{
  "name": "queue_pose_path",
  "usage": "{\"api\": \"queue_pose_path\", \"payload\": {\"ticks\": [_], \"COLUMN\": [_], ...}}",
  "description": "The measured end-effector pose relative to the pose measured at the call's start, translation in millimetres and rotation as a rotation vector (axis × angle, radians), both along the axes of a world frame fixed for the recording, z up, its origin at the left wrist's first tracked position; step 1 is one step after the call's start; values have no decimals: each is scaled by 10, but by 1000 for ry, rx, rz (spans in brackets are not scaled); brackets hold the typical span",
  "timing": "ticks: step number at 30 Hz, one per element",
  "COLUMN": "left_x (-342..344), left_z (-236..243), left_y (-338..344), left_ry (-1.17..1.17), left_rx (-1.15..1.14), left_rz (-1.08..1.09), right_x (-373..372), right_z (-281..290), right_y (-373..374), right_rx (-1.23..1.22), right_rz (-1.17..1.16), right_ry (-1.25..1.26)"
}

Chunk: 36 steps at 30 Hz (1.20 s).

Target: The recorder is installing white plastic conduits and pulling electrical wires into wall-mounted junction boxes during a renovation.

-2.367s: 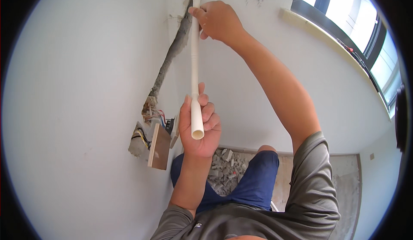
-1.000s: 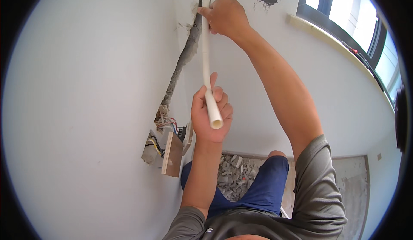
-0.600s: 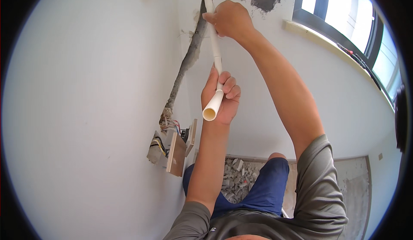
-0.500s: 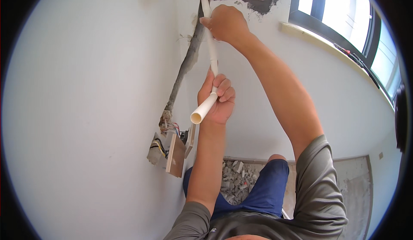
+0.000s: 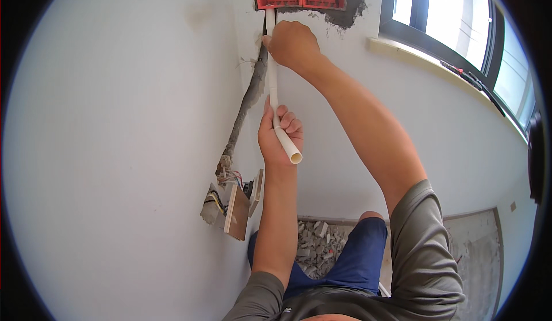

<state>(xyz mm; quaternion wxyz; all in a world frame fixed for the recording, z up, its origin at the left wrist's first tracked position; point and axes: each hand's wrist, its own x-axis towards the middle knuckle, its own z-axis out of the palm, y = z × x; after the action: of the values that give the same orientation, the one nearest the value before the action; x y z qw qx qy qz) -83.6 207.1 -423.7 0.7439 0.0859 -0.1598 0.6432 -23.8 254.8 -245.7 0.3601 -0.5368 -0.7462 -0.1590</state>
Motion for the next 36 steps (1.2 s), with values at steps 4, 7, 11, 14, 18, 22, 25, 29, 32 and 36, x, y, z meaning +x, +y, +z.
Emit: {"api": "queue_pose_path", "payload": {"ticks": [4,7,11,14,18,22,25,29,32,36], "left_x": [27,61,18,-3,-26,31,-8,-51,-59,-47], "left_z": [199,335,318,260,243,355,306,254,238,177], "left_y": [-38,-19,145,199,234,160,225,299,310,381], "left_ry": [433,759,809,697,663,846,770,618,585,395], "left_rx": [-128,-189,-130,-116,-102,-195,-142,-61,-50,-72], "left_rz": [290,508,499,415,430,651,579,373,311,223], "right_x": [35,52,101,166,241,300,224,208,223,196], "right_z": [-13,-1,4,49,269,579,719,785,766,802], "right_y": [-5,20,51,13,39,57,114,128,73,-32], "right_rx": [39,28,58,101,242,148,-110,-235,-227,-313], "right_rz": [-6,-19,-8,26,148,133,119,157,236,200], "right_ry": [-9,-6,-67,-68,-29,-165,-194,-128,-11,-45]}}
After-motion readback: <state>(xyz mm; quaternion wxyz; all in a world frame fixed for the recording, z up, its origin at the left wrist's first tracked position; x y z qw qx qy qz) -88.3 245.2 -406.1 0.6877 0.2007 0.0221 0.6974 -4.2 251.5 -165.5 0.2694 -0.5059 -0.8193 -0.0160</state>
